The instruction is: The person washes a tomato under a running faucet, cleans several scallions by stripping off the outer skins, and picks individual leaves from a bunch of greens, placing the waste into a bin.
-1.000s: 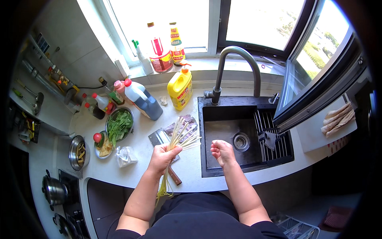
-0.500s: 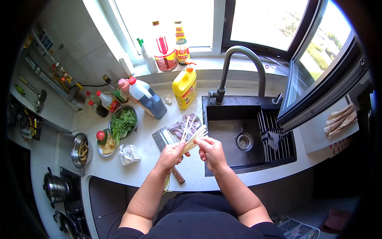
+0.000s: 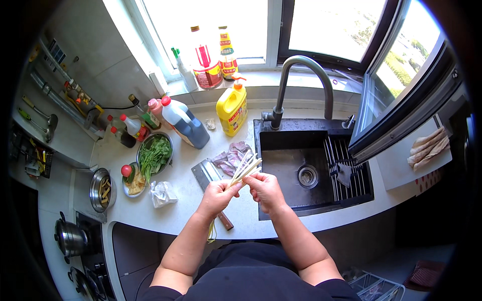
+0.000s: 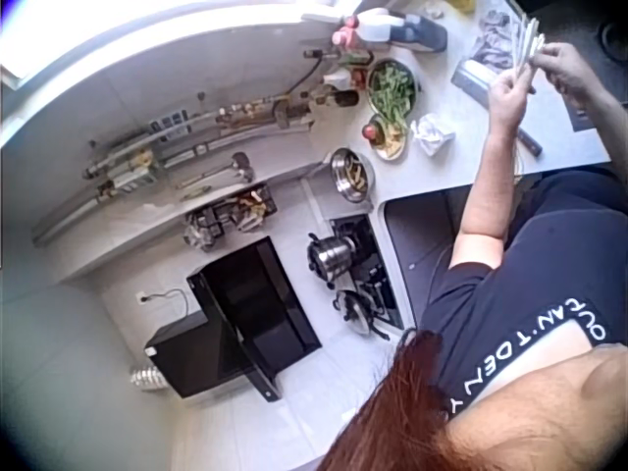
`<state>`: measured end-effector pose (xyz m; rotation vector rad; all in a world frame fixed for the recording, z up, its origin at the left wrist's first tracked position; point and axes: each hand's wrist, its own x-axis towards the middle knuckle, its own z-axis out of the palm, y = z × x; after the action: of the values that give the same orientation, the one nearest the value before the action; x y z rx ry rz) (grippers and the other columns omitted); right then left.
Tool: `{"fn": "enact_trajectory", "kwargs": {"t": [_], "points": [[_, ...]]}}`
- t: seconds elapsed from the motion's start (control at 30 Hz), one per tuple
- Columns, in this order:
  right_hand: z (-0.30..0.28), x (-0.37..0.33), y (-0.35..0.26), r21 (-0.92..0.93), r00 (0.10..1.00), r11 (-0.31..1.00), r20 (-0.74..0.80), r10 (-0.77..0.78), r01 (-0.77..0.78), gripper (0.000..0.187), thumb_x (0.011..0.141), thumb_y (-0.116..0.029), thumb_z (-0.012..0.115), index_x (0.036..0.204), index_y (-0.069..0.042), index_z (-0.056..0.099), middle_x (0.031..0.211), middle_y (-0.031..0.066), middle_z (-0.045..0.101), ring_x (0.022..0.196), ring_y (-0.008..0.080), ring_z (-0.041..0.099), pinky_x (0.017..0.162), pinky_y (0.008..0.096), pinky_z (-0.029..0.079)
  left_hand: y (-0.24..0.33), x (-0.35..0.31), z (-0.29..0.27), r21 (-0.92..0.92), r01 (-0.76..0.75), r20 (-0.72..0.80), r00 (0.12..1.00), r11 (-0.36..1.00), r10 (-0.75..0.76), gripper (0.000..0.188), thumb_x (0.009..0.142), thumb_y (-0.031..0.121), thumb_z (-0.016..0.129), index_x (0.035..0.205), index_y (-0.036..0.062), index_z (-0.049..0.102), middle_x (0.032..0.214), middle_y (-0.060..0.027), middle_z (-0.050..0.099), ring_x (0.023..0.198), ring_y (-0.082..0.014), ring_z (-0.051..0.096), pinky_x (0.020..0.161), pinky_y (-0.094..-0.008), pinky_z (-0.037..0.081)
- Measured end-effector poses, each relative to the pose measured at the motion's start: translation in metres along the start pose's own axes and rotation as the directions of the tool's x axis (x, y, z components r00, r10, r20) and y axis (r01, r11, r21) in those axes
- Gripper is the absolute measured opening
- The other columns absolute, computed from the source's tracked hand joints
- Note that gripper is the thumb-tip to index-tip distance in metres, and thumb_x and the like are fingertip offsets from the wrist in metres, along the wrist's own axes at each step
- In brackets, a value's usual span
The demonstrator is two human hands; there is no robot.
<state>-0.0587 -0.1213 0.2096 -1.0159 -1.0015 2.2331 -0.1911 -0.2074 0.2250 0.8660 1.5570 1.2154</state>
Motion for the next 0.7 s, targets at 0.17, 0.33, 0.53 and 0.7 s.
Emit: {"fn": "enact_trajectory", "kwargs": {"t": [0.17,0.33,0.53,0.7], "points": [[-0.011,0.0,0.006,0.14,1.0,0.99,0.009,0.017,-0.018,0.017,0.087,-0.02,0.06,0.086,-0.003,0.062,0.057,-0.004,0.048,0.043,0.0025,0.039,0.036,0.0172,0.032,-0.002,0.005,0.003,-0.102,0.083,-0.007,0.996,0.991,-0.084,0.028,0.085,0.026,0.064,0.068,0.0033,0.061,0.051,0.0066,0.046,0.042,-0.0006,0.032,0.04,-0.0182,0.021],[-0.013,-0.008,0.0,0.093,0.999,0.995,0.006,-0.037,0.036,0.018,0.087,-0.021,0.06,0.087,-0.003,0.063,0.058,-0.0044,0.048,0.046,0.0022,0.04,0.039,0.0167,0.033,-0.004,0.01,0.012,-0.048,0.052,-0.028,0.998,0.997,-0.054,0.026,0.084,0.024,0.065,0.067,0.0038,0.061,0.051,0.0073,0.045,0.043,0.0001,0.032,0.04,-0.0179,0.02],[-0.021,-0.008,-0.001,-0.201,0.981,0.961,0.015,-0.191,0.19,0.019,0.079,-0.019,0.07,0.077,-0.001,0.065,0.057,-0.0025,0.052,0.043,0.0024,0.041,0.037,0.018,0.031,-0.009,0.015,0.017,-0.055,0.075,0.031,0.997,0.996,-0.073,0.028,0.082,0.026,0.067,0.064,0.0054,0.061,0.055,0.0066,0.048,0.049,-0.0017,0.036,0.045,-0.0193,0.026],[-0.032,-0.009,-0.003,-0.323,0.984,0.929,0.048,-0.174,0.18,0.02,0.081,-0.021,0.068,0.076,-0.001,0.066,0.053,-0.0038,0.049,0.041,0.0025,0.04,0.037,0.0179,0.03,-0.007,0.014,0.014,-0.066,0.158,0.079,0.985,0.985,-0.153,0.031,0.084,0.028,0.065,0.061,0.0071,0.058,0.052,0.0069,0.046,0.044,-0.0014,0.034,0.041,-0.0192,0.022]]}}
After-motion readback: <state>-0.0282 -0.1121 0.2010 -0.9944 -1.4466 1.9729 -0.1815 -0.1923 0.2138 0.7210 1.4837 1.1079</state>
